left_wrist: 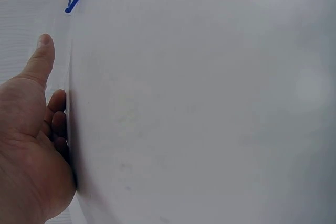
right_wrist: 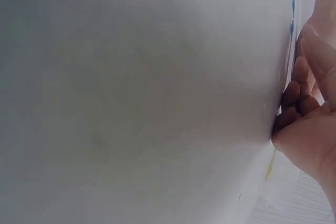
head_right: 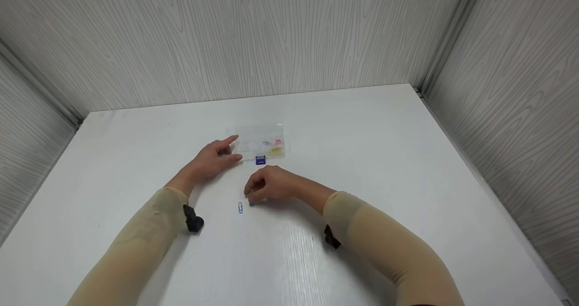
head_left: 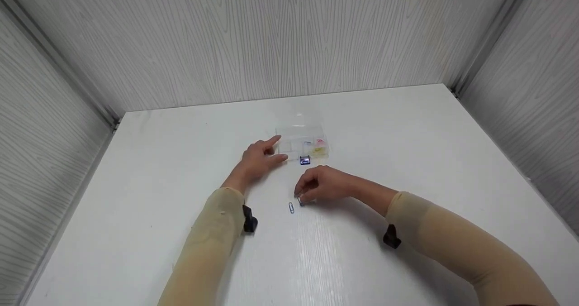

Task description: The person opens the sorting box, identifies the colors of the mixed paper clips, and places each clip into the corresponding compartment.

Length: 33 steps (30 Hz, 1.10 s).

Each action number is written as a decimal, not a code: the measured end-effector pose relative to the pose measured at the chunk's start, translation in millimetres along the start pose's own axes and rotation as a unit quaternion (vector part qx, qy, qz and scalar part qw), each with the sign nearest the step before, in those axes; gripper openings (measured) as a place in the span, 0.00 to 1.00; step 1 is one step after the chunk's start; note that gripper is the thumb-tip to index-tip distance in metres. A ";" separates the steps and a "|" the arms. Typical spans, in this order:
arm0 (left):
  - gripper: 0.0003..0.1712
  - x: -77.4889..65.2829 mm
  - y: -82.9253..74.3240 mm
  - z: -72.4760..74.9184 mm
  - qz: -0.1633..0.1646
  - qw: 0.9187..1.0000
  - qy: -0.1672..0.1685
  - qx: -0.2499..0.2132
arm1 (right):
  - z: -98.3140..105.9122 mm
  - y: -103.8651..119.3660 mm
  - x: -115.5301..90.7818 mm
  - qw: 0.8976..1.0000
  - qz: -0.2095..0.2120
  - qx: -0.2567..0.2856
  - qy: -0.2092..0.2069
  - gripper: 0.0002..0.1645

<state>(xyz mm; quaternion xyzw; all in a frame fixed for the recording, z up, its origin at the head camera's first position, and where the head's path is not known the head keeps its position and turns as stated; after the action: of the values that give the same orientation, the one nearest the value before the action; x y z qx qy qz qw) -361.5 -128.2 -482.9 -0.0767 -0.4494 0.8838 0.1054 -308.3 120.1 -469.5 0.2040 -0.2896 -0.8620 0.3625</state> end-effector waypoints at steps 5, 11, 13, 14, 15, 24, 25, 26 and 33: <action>0.42 0.5 -1.0 0.1 -0.007 1.000 0.000 -0.001 | -0.5 0.4 -0.3 1.000 0.010 -0.015 -0.002 0.11; 0.42 0.6 -1.7 0.4 -0.008 1.000 -0.001 -0.001 | -1.4 1.0 -0.7 1.000 0.017 -0.015 -0.006 0.12; 0.42 0.3 -1.8 0.6 -0.005 1.000 0.000 0.000 | -2.0 0.3 -0.3 1.000 0.021 -0.017 -0.007 0.12; 0.42 -0.1 -1.8 0.6 -0.003 1.000 0.000 -0.001 | -2.4 -0.1 -0.1 1.000 0.022 -0.017 -0.007 0.12; 0.42 -0.1 -1.6 0.5 -0.002 1.000 0.001 -0.001 | -2.7 -0.2 0.0 1.000 0.024 -0.016 -0.007 0.12; 0.43 0.1 0.6 0.0 0.002 1.000 -0.002 -0.010 | -5.2 -4.0 2.7 0.999 0.040 -0.029 -0.010 0.13; 0.43 0.1 0.8 -0.1 0.002 1.000 -0.003 -0.011 | -5.2 -3.8 2.7 0.999 0.040 -0.030 -0.009 0.13; 0.43 0.0 0.9 -0.3 0.004 1.000 -0.003 -0.011 | -5.2 -3.9 2.8 0.999 0.040 -0.029 -0.009 0.13; 0.43 -1.0 0.2 0.1 0.008 1.000 -0.002 -0.005 | -5.3 -2.6 2.8 0.999 0.038 -0.029 -0.011 0.12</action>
<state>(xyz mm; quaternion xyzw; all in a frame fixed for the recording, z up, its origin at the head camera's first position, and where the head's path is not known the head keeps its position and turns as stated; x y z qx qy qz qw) -360.5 -128.7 -483.0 -0.0796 -0.4537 0.8823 0.0972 -308.4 117.7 -475.6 0.1725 -0.2761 -0.8578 0.3978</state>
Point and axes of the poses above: each hand's wrist, its own x-axis towards the middle knuckle, its own z-axis out of the back of the hand, y = z × x, the point moved 1 cm from there along x, towards the middle knuckle, and after that the axes turned 9 degrees about -x, right-handed, at the moved point
